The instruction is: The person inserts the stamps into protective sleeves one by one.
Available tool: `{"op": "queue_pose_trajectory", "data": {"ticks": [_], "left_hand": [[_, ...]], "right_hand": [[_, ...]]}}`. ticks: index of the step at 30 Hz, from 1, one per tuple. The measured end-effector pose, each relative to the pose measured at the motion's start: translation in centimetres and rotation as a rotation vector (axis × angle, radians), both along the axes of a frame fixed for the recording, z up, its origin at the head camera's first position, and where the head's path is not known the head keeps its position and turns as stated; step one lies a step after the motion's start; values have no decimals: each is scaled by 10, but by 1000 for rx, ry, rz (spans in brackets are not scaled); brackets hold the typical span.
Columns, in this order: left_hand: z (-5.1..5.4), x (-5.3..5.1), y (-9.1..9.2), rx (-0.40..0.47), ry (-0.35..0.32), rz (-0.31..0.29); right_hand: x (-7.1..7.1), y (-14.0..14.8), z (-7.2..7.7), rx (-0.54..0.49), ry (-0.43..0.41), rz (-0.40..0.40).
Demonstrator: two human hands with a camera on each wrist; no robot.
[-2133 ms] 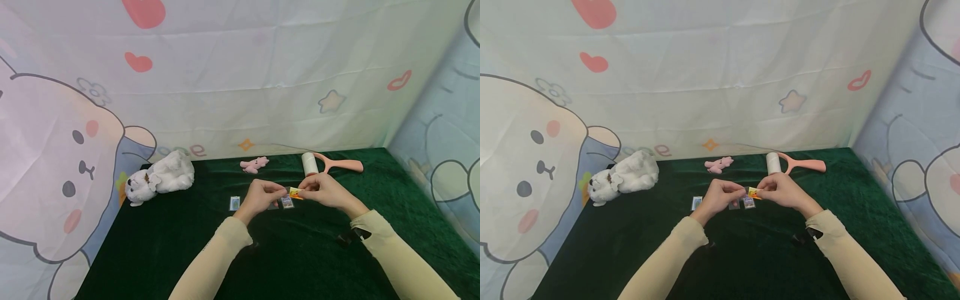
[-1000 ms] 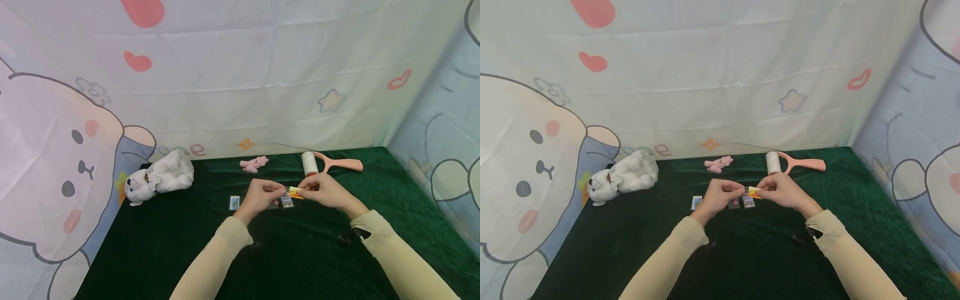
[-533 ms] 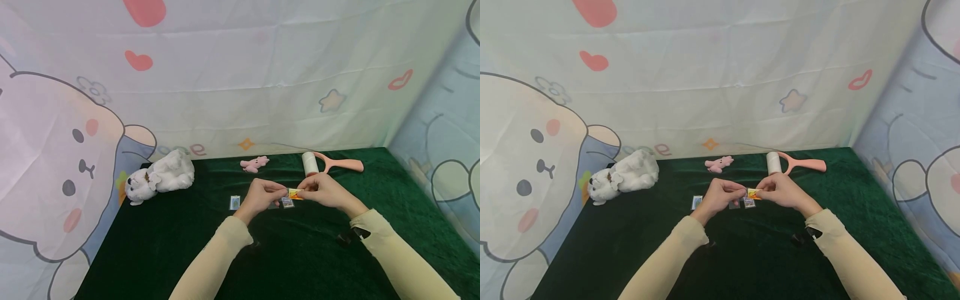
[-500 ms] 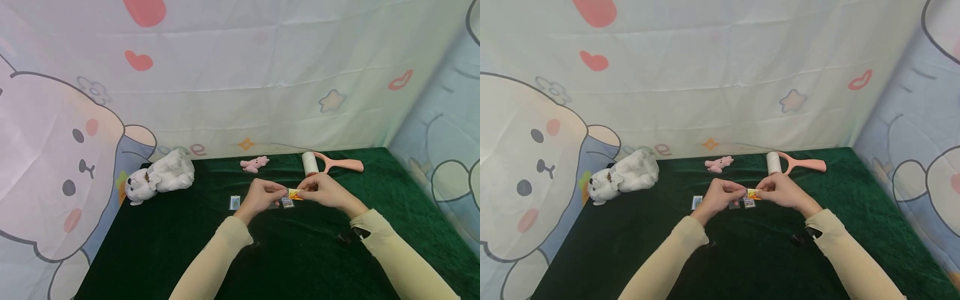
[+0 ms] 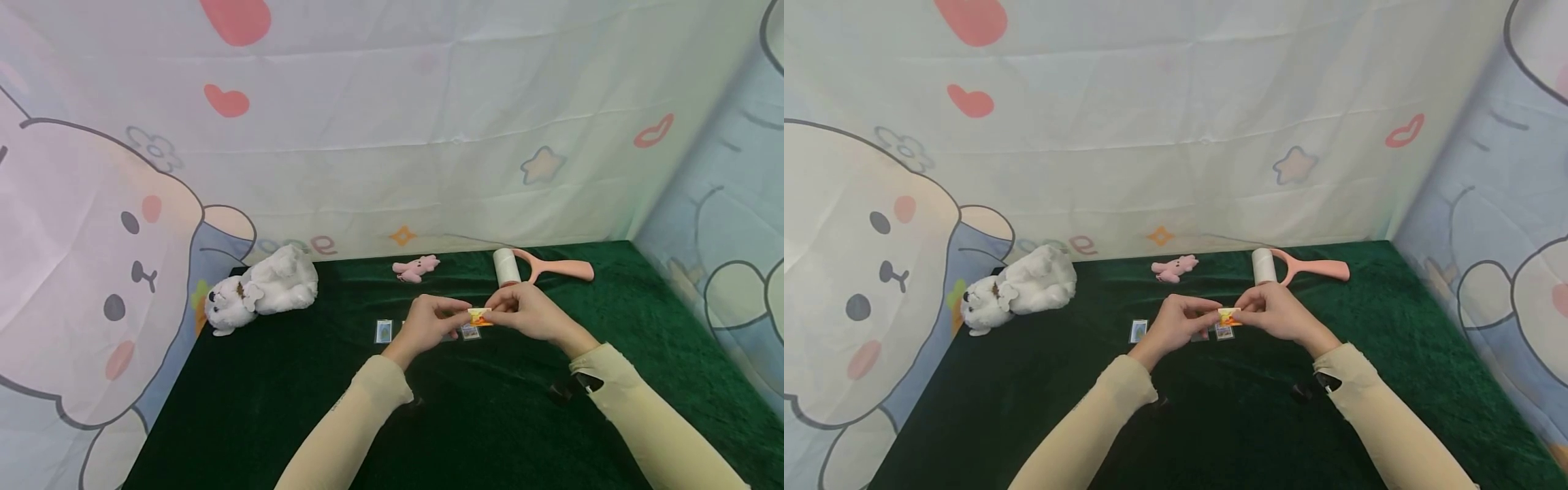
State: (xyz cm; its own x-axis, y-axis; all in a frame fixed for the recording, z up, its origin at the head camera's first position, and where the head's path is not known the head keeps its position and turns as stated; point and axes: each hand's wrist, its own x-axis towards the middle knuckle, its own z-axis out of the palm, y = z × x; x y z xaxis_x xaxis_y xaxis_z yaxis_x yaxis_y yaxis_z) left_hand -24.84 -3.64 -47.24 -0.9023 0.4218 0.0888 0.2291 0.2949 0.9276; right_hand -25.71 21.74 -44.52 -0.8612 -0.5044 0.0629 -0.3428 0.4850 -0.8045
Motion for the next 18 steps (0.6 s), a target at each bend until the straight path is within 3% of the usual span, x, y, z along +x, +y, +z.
{"op": "queue_pose_trajectory", "data": {"ticks": [10, 18], "left_hand": [[-1, 3, 5, -246, 228, -40], [-1, 5, 2, -303, 299, -13]], "right_hand": [[1, 1, -3, -4, -42, -17], [3, 3, -2, -15, -93, 2]]}}
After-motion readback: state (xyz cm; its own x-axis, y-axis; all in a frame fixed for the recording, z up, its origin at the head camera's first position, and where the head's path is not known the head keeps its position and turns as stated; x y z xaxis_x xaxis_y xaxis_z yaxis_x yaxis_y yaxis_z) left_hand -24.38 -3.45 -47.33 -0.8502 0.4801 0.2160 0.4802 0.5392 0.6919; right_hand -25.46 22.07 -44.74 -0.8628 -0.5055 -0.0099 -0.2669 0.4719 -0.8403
